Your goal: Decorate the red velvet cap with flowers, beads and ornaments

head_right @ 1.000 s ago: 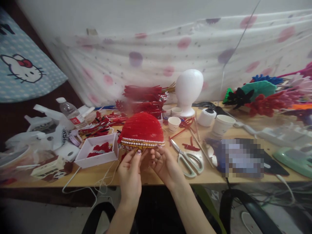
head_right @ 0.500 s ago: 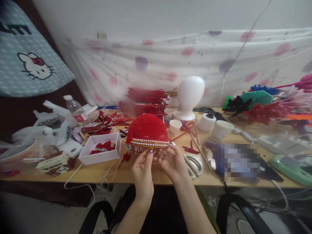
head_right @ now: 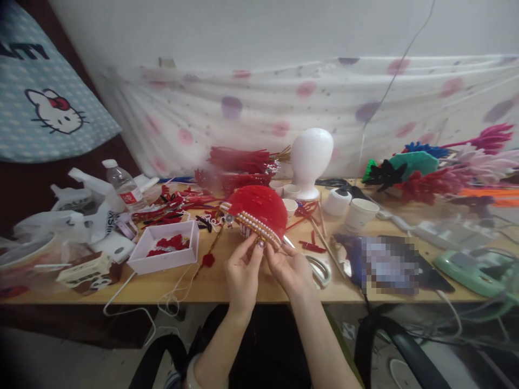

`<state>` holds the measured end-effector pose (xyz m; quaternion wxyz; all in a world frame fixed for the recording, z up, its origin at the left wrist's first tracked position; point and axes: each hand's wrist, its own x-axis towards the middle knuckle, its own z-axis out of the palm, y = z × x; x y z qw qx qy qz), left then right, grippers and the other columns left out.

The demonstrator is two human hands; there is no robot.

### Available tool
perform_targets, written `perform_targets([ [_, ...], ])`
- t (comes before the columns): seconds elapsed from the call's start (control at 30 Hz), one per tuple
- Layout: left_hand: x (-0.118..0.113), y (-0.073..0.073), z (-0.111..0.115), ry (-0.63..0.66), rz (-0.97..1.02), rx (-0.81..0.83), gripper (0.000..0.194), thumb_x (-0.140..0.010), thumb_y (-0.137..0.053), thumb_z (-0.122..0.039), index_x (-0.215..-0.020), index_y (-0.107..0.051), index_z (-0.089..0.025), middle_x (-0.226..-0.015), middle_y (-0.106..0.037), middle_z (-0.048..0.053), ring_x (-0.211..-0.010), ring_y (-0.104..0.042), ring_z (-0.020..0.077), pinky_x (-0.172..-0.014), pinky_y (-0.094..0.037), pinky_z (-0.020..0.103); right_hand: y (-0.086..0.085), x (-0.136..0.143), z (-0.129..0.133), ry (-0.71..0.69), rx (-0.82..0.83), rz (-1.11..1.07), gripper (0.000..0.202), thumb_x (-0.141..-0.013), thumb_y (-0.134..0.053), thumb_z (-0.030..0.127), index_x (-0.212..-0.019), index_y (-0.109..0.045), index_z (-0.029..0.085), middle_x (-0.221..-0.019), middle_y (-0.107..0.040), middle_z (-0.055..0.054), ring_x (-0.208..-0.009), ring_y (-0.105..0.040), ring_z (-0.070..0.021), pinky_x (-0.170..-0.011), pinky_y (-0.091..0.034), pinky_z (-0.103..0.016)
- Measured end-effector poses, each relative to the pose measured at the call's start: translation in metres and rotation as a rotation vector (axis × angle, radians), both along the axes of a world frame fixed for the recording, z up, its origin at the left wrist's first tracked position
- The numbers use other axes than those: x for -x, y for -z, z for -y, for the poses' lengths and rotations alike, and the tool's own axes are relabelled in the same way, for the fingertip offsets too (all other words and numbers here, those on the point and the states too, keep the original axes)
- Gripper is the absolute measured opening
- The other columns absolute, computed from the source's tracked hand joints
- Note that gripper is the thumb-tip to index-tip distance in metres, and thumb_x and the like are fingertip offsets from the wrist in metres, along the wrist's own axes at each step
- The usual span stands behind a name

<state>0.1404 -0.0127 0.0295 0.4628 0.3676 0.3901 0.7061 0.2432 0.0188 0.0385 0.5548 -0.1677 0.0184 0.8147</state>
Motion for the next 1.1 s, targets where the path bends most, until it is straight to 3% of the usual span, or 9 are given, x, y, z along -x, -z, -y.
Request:
perform_targets([
  [0.13,-0.002,-0.012,-0.004,0.075,-0.165,-0.092,0.027,-0.086,-0.062,-0.020,-0.110,-0.074,-0.018,-0.110,-0.073,0.011,-0.103,-0.068,0.0234,-0.095,-0.052,0.037,-0.003,-0.013,-0.001,-0.051,0.037,-0.041,0.033,-0.089,-0.031,0.001,-0.103,-0.059,0.008,-0.090,-0.074,-0.008,-0.084,-0.073,-0.0106,-0.075,-0.059,-0.018],
  [0.27,-0.003,-0.014,-0.007,0.140,-0.252,-0.140,0.029,-0.087,-0.059,-0.018,-0.112,-0.073,-0.015,-0.112,-0.072,0.011,-0.105,-0.067,0.0212,-0.095,-0.053,0.033,-0.010,-0.017,-0.001,-0.077,0.081,-0.054,0.037,-0.098,-0.021,0.007,-0.102,-0.058,0.006,-0.082,-0.073,-0.007,-0.078,-0.073,-0.0081,-0.073,-0.057,-0.012],
  [0.43,-0.001,-0.016,-0.011,0.158,-0.143,-0.063,0.030,-0.088,-0.060,-0.021,-0.115,-0.071,-0.015,-0.121,-0.070,0.012,-0.111,-0.066,0.0234,-0.097,-0.052,0.036,-0.023,-0.006,0.003,-0.064,0.141,-0.070,0.042,-0.104,-0.017,0.017,-0.100,-0.058,0.005,-0.084,-0.073,-0.009,-0.080,-0.073,-0.0063,-0.074,-0.056,-0.009],
  [0.6,0.006,-0.028,-0.015,0.111,-0.032,-0.019,0.030,-0.085,-0.065,-0.025,-0.113,-0.070,-0.013,-0.114,-0.074,0.011,-0.101,-0.070,0.0218,-0.089,-0.057,0.034,-0.040,0.010,0.007,-0.027,0.182,-0.072,0.044,-0.105,-0.018,0.021,-0.105,-0.058,0.003,-0.090,-0.073,-0.009,-0.089,-0.073,-0.0066,-0.076,-0.057,-0.011],
  [0.77,0.013,-0.032,-0.021,0.048,-0.061,-0.028,0.025,-0.085,-0.066,-0.025,-0.106,-0.072,-0.014,-0.110,-0.075,0.010,-0.096,-0.072,0.0185,-0.085,-0.057,0.030,-0.049,0.017,0.008,0.019,0.124,0.047,0.052,-0.105,-0.015,0.020,-0.095,-0.063,0.003,-0.078,-0.073,-0.007,-0.086,-0.072,-0.0036,-0.083,-0.053,-0.008],
  [0.97,0.012,-0.039,-0.026,0.048,-0.043,-0.062,0.023,-0.084,-0.067,-0.024,-0.104,-0.072,-0.014,-0.107,-0.076,0.009,-0.096,-0.071,0.0179,-0.087,-0.057,0.030,-0.047,0.012,0.006,-0.029,0.023,0.065,0.034,-0.102,-0.031,0.010,-0.095,-0.063,0.003,-0.083,-0.076,-0.006,-0.085,-0.072,-0.0018,-0.083,-0.053,-0.007],
  [1.1,0.013,-0.046,-0.023,0.063,-0.043,-0.077,0.022,-0.086,-0.066,-0.023,-0.105,-0.072,-0.016,-0.110,-0.075,0.007,-0.100,-0.070,0.0171,-0.089,-0.056,0.028,-0.055,0.014,0.011,0.115,0.115,-0.081,0.029,-0.101,-0.040,0.021,-0.101,-0.063,0.003,-0.092,-0.075,-0.012,-0.090,-0.072,-0.0078,-0.080,-0.058,-0.012],
])
